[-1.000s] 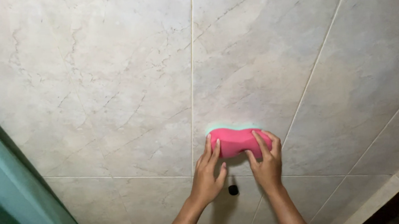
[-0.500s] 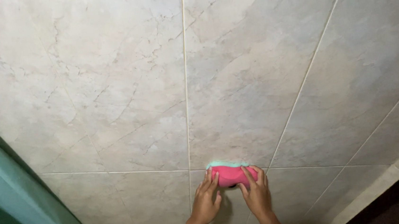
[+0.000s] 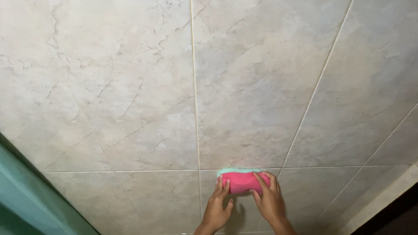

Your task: The person scrubs the lower section of a tiled bathroom wall using a pink and blue sponge. They move the sponge back and forth along the grout lines and tile surfaces, working their way from the corner near a shower curtain towards the center of the wall.

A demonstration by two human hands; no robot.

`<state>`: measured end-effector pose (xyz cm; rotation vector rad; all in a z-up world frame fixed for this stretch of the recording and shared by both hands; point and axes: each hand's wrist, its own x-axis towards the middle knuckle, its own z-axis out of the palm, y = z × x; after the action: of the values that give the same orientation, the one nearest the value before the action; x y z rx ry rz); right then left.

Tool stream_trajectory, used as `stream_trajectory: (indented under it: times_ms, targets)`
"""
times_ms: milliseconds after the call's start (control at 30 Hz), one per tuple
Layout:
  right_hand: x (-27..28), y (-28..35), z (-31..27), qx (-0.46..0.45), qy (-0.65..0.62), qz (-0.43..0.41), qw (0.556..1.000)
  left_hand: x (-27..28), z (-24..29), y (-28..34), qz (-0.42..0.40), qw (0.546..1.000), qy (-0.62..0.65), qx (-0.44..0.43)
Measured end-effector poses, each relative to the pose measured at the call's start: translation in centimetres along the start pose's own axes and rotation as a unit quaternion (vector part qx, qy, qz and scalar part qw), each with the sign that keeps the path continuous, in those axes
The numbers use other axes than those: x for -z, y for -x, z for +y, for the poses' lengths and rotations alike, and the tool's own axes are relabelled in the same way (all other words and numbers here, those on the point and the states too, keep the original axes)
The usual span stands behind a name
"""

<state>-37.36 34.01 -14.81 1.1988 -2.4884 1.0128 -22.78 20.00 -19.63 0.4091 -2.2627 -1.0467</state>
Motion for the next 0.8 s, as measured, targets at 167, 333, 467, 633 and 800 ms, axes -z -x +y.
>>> stream_trajectory:
  times_ms: [167, 333, 467, 633, 800]
  targets:
    - [0.2, 0.7, 0.1, 0.014, -0.008, 0.013, 1.0, 0.5, 0.7, 0.4, -0.018, 1.0, 0.003, 0.013]
    - [0.4, 0.4, 0.1, 0.019, -0.012, 0.02, 1.0, 0.8, 1.3, 0.6, -0.022, 1.0, 0.005, 0.013]
    - [0.5, 0.4, 0.4, 0.008, -0.02, 0.024, 0.999, 0.9, 1.9, 0.5, -0.022, 1.0, 0.005, 0.01]
    - [0.8, 0.3, 1.1, 0.029, -0.029, 0.047, 0.998, 0.6, 2.7, 0.3, -0.007, 1.0, 0.0, -0.021]
    - [0.6, -0.2, 2.9, -0.023, -0.021, 0.021, 0.999, 0.6, 5.0, -0.4, -0.024, 0.999, -0.006, -0.025]
